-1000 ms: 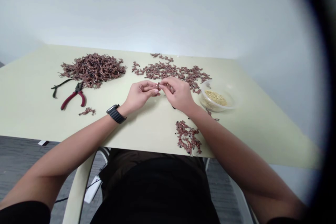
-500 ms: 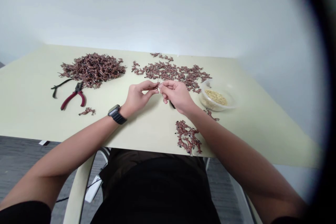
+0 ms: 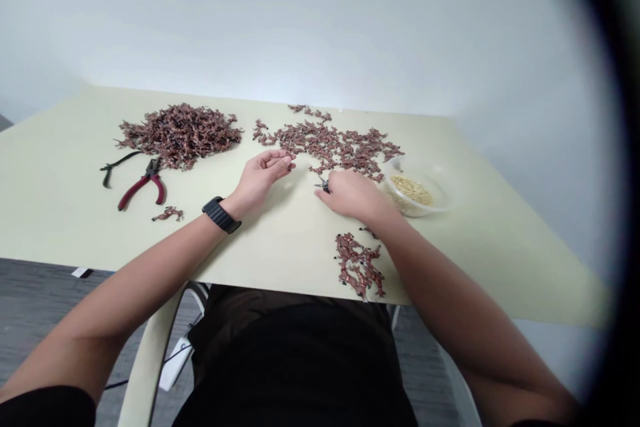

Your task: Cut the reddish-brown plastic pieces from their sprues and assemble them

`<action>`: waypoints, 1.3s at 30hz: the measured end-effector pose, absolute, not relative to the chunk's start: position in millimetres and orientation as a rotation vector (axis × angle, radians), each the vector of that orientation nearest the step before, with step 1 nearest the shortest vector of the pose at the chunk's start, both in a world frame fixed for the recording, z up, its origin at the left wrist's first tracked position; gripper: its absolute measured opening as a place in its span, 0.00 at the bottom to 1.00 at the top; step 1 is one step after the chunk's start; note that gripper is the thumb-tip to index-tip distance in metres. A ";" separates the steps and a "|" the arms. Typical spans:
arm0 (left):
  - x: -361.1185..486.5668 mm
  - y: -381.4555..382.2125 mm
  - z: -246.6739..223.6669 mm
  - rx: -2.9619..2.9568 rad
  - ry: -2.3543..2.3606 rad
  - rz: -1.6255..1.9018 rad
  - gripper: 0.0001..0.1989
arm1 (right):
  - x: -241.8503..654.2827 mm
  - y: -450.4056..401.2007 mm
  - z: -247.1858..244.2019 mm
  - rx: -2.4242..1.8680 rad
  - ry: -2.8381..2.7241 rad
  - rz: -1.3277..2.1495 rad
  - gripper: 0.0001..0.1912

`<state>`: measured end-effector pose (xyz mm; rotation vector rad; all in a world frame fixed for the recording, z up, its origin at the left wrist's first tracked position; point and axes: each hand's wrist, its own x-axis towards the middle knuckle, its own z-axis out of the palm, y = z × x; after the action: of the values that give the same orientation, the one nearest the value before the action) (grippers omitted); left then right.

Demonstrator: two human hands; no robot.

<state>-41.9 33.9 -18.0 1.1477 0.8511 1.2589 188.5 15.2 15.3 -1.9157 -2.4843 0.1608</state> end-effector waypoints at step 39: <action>-39.7 18.9 -10.0 1.056 0.610 0.827 0.09 | 180.1 14.9 4.8 -1.568 -2.178 0.568 0.49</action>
<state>-39.7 18.9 -10.0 1.0562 0.6100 0.8271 180.1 14.9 4.8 -1.5675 -2.1779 0.5679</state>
